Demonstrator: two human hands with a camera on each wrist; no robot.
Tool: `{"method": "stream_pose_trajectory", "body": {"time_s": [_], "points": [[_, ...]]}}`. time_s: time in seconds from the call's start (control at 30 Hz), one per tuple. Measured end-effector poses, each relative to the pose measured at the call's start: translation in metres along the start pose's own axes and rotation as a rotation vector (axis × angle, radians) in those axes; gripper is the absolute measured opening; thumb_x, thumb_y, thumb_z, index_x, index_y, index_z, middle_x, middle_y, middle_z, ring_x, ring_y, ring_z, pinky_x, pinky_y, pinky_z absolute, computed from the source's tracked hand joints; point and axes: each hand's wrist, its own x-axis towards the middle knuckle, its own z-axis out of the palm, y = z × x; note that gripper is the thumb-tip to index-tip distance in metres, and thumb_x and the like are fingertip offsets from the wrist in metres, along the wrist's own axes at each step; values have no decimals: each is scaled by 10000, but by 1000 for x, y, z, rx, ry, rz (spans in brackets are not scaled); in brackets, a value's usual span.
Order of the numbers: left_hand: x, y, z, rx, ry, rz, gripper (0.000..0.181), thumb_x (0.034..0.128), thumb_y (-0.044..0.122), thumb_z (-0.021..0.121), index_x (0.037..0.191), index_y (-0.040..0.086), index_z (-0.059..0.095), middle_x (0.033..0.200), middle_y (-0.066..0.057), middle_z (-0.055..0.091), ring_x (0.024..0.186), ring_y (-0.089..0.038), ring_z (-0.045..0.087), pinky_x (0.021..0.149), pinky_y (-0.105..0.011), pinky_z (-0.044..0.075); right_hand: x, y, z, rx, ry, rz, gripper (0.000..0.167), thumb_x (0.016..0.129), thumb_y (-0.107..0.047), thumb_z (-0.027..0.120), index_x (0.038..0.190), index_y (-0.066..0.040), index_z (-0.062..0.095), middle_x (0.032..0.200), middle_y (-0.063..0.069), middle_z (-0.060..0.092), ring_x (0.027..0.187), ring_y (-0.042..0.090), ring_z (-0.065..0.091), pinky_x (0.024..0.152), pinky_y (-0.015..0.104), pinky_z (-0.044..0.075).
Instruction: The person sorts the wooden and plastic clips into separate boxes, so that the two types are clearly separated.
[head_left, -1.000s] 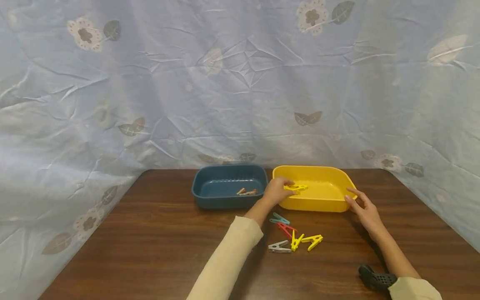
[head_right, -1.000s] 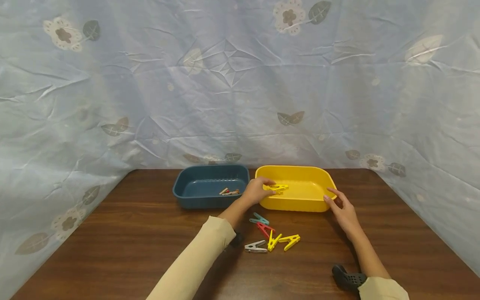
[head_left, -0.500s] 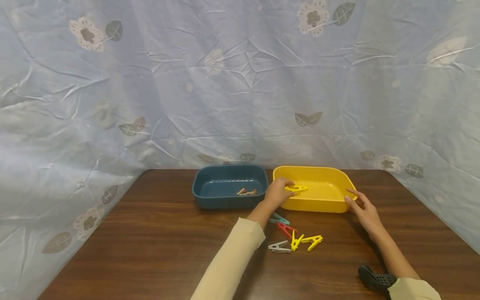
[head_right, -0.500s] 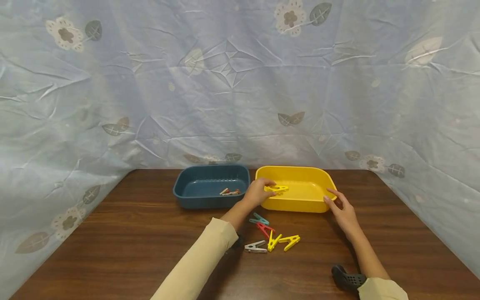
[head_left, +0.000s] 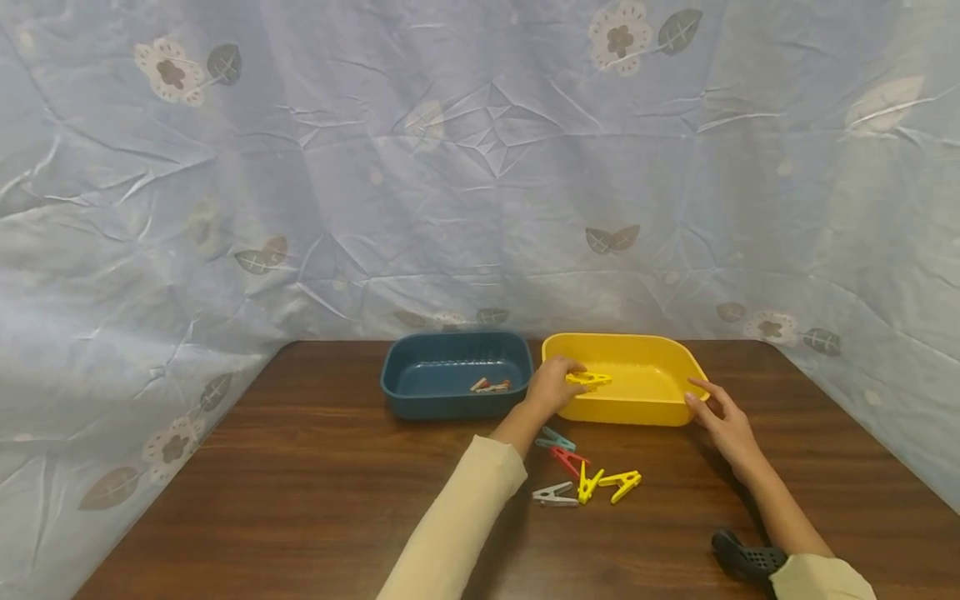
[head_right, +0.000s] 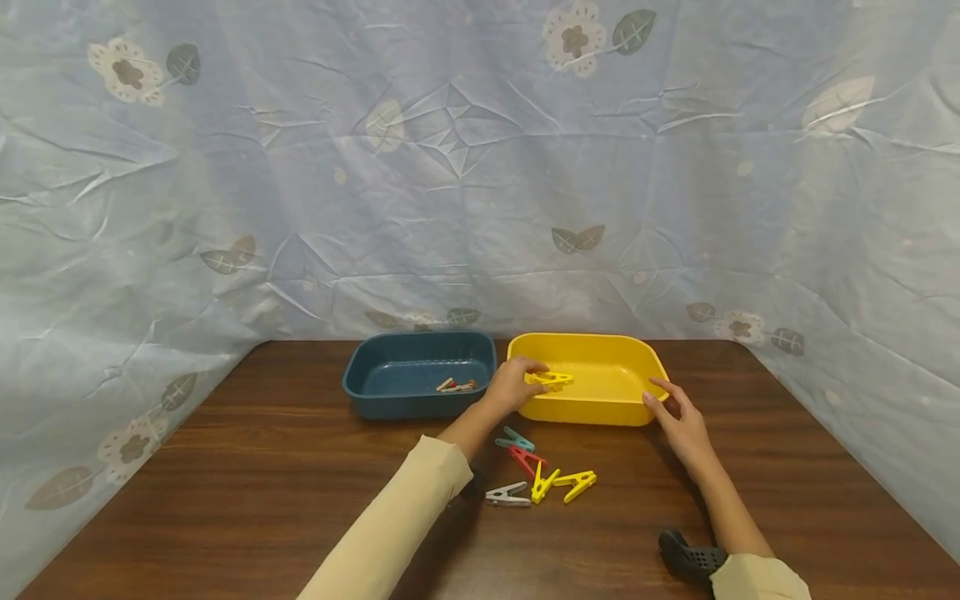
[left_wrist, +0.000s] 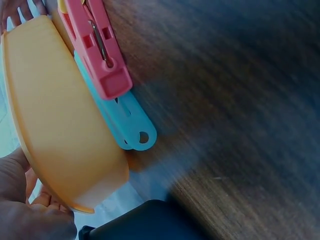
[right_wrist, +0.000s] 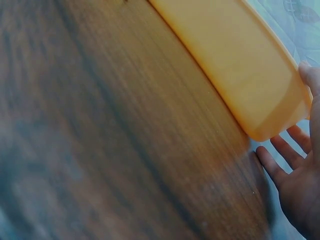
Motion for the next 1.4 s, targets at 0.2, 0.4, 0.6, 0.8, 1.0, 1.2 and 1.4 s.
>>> {"method": "stream_pose_trajectory", "body": {"time_s": [0.2, 0.4, 0.6, 0.8, 1.0, 1.2, 1.4], "points": [[-1, -1, 1, -15, -4, 1, 328, 826, 213, 697, 1142, 137, 655, 1086, 0, 585, 999, -149, 545, 803, -247, 450, -1, 1, 1, 13, -5, -5, 542, 968, -326, 460, 1380, 5, 336, 1244, 257, 425, 890, -100, 485, 756, 135, 452], [1, -1, 1, 3, 3, 15, 323, 826, 220, 698, 1137, 145, 660, 1079, 8, 589, 1001, -141, 540, 809, -242, 445, 0, 2, 1, 34, 2, -13, 537, 965, -317, 471, 1378, 2, 344, 1226, 244, 435, 896, -98, 494, 761, 142, 455], [0, 0, 0, -2, 1, 13, 319, 825, 215, 700, 1133, 144, 661, 1072, 5, 589, 991, -144, 544, 801, -248, 448, 1, 2, 1, 37, 10, -15, 531, 962, -309, 483, 1371, 4, 356, 1129, 126, 496, 893, -69, 513, 757, 148, 460], [1, -1, 1, 11, 1, 12, 324, 827, 225, 696, 1140, 150, 660, 1078, 10, 589, 997, -138, 542, 807, -246, 446, 1, 1, 1, 34, 13, -12, 528, 957, -313, 491, 1366, -3, 367, 1070, 30, 511, 883, -60, 521, 748, 138, 457], [1, -1, 1, 3, 2, 7, 324, 822, 222, 702, 1136, 150, 663, 1081, 12, 594, 1000, -139, 545, 806, -249, 449, 1, 1, 1, 33, 13, -17, 529, 957, -314, 492, 1364, 1, 369, 1072, 5, 502, 890, -66, 509, 749, 134, 455], [2, -1, 1, 9, 3, 5, 329, 820, 225, 705, 1138, 154, 663, 1095, 16, 596, 1009, -138, 545, 813, -250, 448, 2, 0, 1, 31, 9, -20, 530, 961, -312, 483, 1363, 11, 360, 1073, 24, 505, 890, -67, 511, 753, 130, 451], [2, -1, 2, 9, 3, 2, 334, 818, 226, 705, 1141, 157, 663, 1108, 25, 603, 1015, -135, 551, 813, -255, 453, 1, 0, 1, 22, 10, -13, 532, 961, -315, 483, 1364, 9, 359, 1063, 56, 517, 874, -60, 525, 739, 110, 438]]}}
